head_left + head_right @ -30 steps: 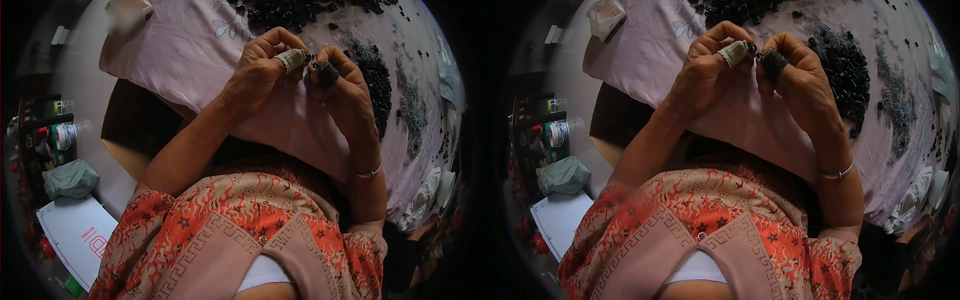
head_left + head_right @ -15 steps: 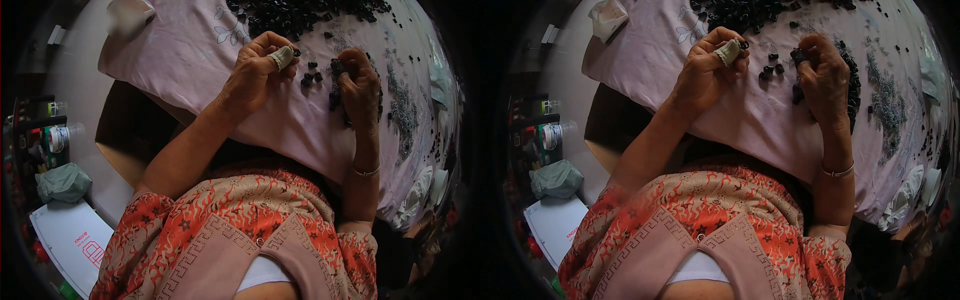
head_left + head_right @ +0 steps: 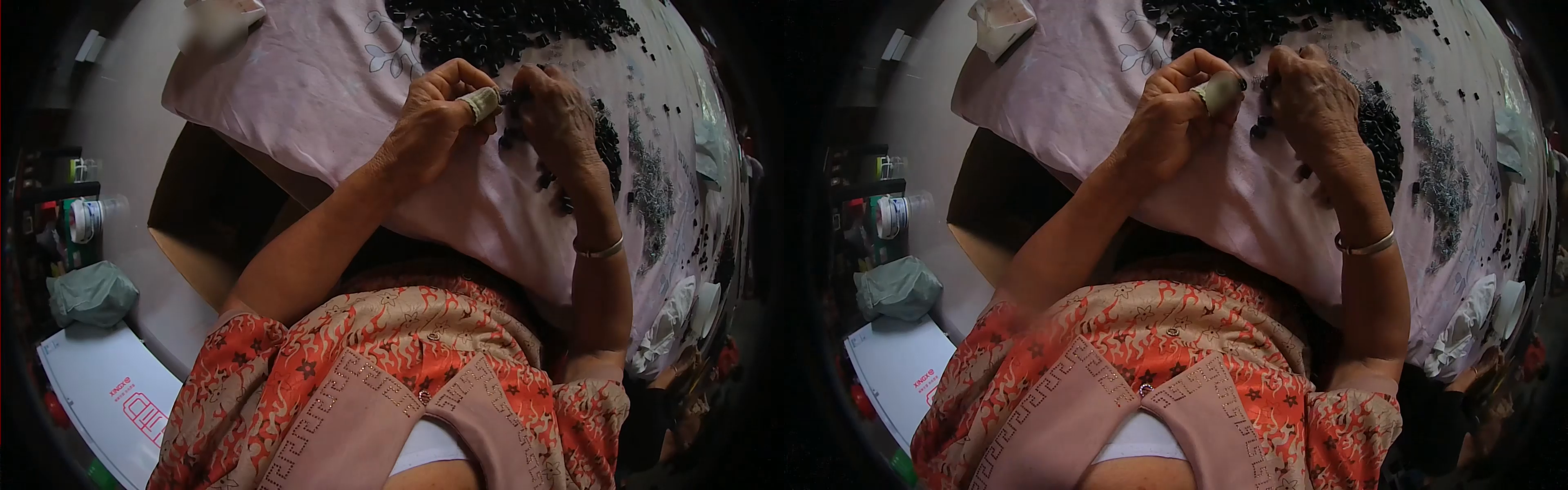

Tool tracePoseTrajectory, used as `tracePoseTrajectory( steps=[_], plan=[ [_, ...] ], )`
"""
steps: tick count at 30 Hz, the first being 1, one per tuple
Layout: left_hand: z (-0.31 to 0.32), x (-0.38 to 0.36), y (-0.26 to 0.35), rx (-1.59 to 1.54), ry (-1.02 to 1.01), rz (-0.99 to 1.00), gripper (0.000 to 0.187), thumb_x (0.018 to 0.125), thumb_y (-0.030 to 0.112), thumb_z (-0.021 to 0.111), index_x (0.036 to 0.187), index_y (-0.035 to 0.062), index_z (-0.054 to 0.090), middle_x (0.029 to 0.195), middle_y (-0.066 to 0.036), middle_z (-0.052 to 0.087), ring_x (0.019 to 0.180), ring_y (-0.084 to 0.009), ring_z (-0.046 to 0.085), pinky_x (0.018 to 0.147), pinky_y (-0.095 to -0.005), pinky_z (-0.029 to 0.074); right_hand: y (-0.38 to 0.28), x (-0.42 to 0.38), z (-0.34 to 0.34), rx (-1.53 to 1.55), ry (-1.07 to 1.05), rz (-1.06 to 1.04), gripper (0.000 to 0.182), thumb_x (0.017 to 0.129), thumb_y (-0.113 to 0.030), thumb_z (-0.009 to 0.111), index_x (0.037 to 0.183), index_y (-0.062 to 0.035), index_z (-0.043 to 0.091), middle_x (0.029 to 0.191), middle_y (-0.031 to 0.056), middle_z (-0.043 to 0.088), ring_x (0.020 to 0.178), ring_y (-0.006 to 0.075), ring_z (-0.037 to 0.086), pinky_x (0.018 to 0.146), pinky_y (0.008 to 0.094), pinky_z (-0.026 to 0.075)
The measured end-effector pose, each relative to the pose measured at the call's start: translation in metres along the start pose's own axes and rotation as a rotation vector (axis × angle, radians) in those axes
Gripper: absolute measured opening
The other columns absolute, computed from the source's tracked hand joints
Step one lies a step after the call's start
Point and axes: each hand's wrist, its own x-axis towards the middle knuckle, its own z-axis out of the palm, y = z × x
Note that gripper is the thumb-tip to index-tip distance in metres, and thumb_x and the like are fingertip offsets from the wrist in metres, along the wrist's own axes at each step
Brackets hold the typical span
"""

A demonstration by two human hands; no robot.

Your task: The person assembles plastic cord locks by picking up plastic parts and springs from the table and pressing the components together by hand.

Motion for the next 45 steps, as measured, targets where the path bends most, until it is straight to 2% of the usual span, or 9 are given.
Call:
tracePoseTrajectory(
  steps=[7, 9, 13, 17, 20, 26, 32, 37, 45],
  plan=[
    [-0.003, 0.003, -0.002, -0.073, 0.006, -0.009, 0.008, 0.089, 0.008, 0.057, 0.096, 0.0051, 0.057, 0.084, -0.005, 0.062, 0.071, -0.0094, 0.058, 0.065, -0.0217, 0.049, 0.013, -0.007, -0.003, 0.117, 0.013, -0.023, 0.017, 0.075, -0.001, 0.051, 0.089, -0.0060, 0.058, 0.088, 0.0140, 0.059, 0.083, 0.0335, 0.059, 0.073, 0.0393, 0.045],
    [-0.001, 0.002, 0.000, -0.030, 0.009, 0.000, 0.008, 0.089, 0.008, 0.057, 0.096, 0.0049, 0.057, 0.085, -0.006, 0.062, 0.071, -0.0095, 0.058, 0.064, -0.0215, 0.049, 0.028, -0.012, -0.006, 0.172, 0.136, -0.010, 0.014, 0.077, -0.007, 0.052, 0.090, -0.0071, 0.059, 0.089, 0.0129, 0.058, 0.082, 0.0331, 0.059, 0.074, 0.0409, 0.046],
    [0.000, 0.002, -0.001, 0.080, 0.013, 0.017, 0.010, 0.089, 0.007, 0.056, 0.098, 0.0039, 0.057, 0.085, -0.006, 0.062, 0.071, -0.0095, 0.059, 0.064, -0.0214, 0.049, 0.046, -0.027, -0.016, 0.197, 0.188, -0.006, 0.024, 0.074, 0.000, 0.049, 0.093, -0.0070, 0.061, 0.087, 0.0117, 0.059, 0.085, 0.0316, 0.060, 0.075, 0.0394, 0.046],
    [0.000, 0.002, 0.001, 0.061, -0.015, 0.016, 0.012, 0.089, 0.005, 0.054, 0.101, 0.0028, 0.057, 0.086, -0.006, 0.062, 0.072, -0.0091, 0.059, 0.064, -0.0213, 0.049, 0.024, -0.045, -0.026, 0.156, 0.123, 0.019, 0.023, 0.075, -0.001, 0.053, 0.095, -0.0082, 0.062, 0.089, 0.0109, 0.060, 0.085, 0.0291, 0.061, 0.073, 0.0380, 0.048],
    [0.003, 0.002, 0.002, 0.026, 0.036, 0.011, 0.010, 0.087, 0.004, 0.057, 0.097, 0.0022, 0.057, 0.079, -0.005, 0.061, 0.066, -0.0097, 0.058, 0.060, -0.0217, 0.048, 0.002, -0.056, -0.022, 0.019, 0.103, -0.113, 0.020, 0.077, -0.009, 0.062, 0.096, -0.0135, 0.064, 0.088, 0.0074, 0.059, 0.083, 0.0264, 0.059, 0.068, 0.0360, 0.049],
    [0.000, 0.003, 0.001, 0.024, 0.003, 0.016, 0.009, 0.088, 0.005, 0.056, 0.096, 0.0019, 0.058, 0.079, -0.006, 0.061, 0.066, -0.0102, 0.059, 0.059, -0.0221, 0.048, -0.015, -0.065, -0.015, 0.031, 0.161, -0.263, 0.022, 0.071, -0.002, 0.060, 0.091, -0.0109, 0.062, 0.086, 0.0065, 0.058, 0.078, 0.0259, 0.056, 0.067, 0.0349, 0.047],
    [-0.001, 0.002, 0.002, 0.024, -0.008, 0.012, 0.009, 0.088, 0.005, 0.056, 0.096, 0.0020, 0.058, 0.080, -0.006, 0.061, 0.067, -0.0103, 0.059, 0.060, -0.0222, 0.048, 0.014, -0.082, -0.034, 0.059, 0.181, -0.164, 0.027, 0.070, 0.004, 0.057, 0.093, -0.0085, 0.063, 0.086, 0.0081, 0.057, 0.079, 0.0265, 0.057, 0.068, 0.0357, 0.047],
    [-0.004, 0.003, -0.001, 0.043, -0.065, 0.007, 0.014, 0.089, 0.006, 0.054, 0.103, 0.0025, 0.057, 0.087, -0.006, 0.062, 0.073, -0.0095, 0.059, 0.064, -0.0217, 0.048, 0.030, -0.103, -0.044, 0.088, 0.194, -0.094, 0.033, 0.065, 0.008, 0.054, 0.094, -0.0061, 0.062, 0.086, 0.0102, 0.057, 0.078, 0.0273, 0.058, 0.068, 0.0360, 0.047],
    [0.001, 0.002, 0.001, 0.036, -0.031, 0.009, 0.010, 0.087, 0.004, 0.056, 0.096, 0.0019, 0.059, 0.082, -0.007, 0.062, 0.069, -0.0101, 0.060, 0.061, -0.0214, 0.049, 0.014, -0.095, -0.031, 0.042, 0.157, -0.170, 0.035, 0.063, 0.005, 0.058, 0.095, -0.0084, 0.061, 0.087, 0.0084, 0.057, 0.082, 0.0280, 0.056, 0.069, 0.0367, 0.047]
  ],
)
